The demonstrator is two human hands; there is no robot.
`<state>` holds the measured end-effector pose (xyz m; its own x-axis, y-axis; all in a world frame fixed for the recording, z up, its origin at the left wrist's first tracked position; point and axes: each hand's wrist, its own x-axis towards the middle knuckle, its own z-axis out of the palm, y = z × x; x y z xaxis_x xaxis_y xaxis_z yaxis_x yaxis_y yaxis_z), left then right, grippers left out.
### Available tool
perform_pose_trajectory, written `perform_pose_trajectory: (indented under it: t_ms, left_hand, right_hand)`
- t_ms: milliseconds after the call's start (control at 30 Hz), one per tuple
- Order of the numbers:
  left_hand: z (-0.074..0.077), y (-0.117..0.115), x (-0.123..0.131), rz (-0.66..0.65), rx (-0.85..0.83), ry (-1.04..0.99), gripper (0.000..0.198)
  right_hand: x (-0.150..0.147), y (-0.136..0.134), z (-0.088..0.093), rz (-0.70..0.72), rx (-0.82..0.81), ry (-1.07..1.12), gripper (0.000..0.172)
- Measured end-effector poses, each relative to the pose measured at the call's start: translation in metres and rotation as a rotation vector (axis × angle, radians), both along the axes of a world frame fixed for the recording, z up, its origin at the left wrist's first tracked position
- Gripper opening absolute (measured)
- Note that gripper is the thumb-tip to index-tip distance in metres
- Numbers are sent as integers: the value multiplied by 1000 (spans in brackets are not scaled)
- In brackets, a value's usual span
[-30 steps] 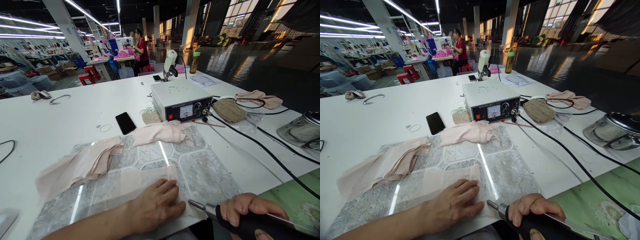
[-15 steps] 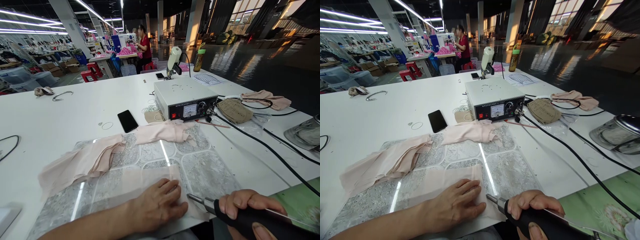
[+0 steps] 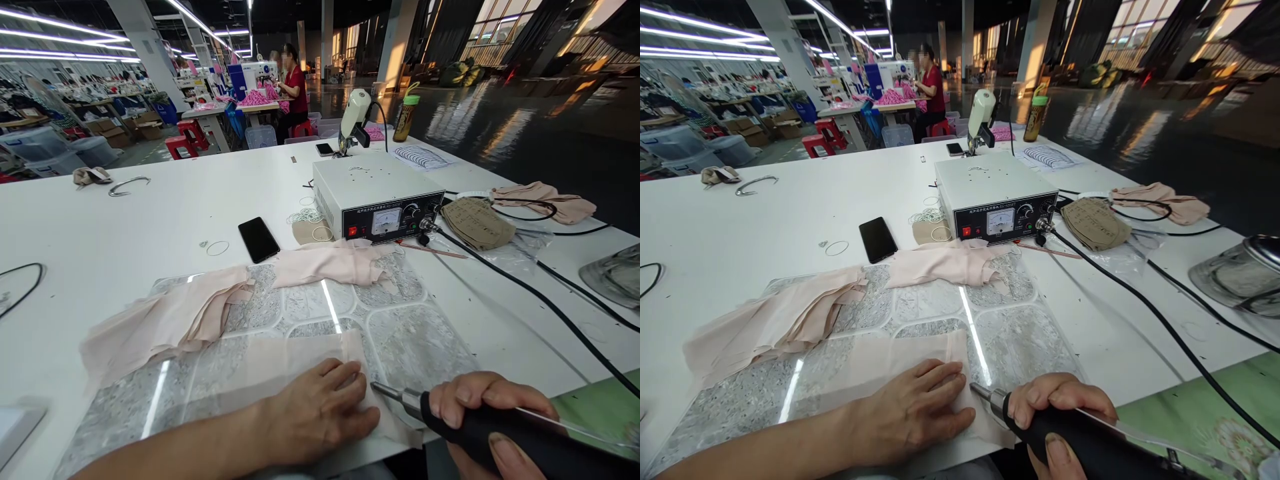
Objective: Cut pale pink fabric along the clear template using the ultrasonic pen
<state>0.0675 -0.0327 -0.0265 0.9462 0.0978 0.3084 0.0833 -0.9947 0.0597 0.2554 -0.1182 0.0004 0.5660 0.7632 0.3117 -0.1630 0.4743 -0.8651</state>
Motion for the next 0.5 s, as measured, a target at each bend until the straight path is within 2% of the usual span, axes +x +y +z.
perform_pose_trajectory:
  t_ms: [300, 500]
  left_hand:
    - [3, 0, -1, -7, -9, 24, 20]
    - [4, 0, 0, -6, 6, 55, 20]
  right_hand:
    - [6, 2, -2, 67, 3, -89, 5]
    - [7, 1, -2, 10, 31, -36, 6]
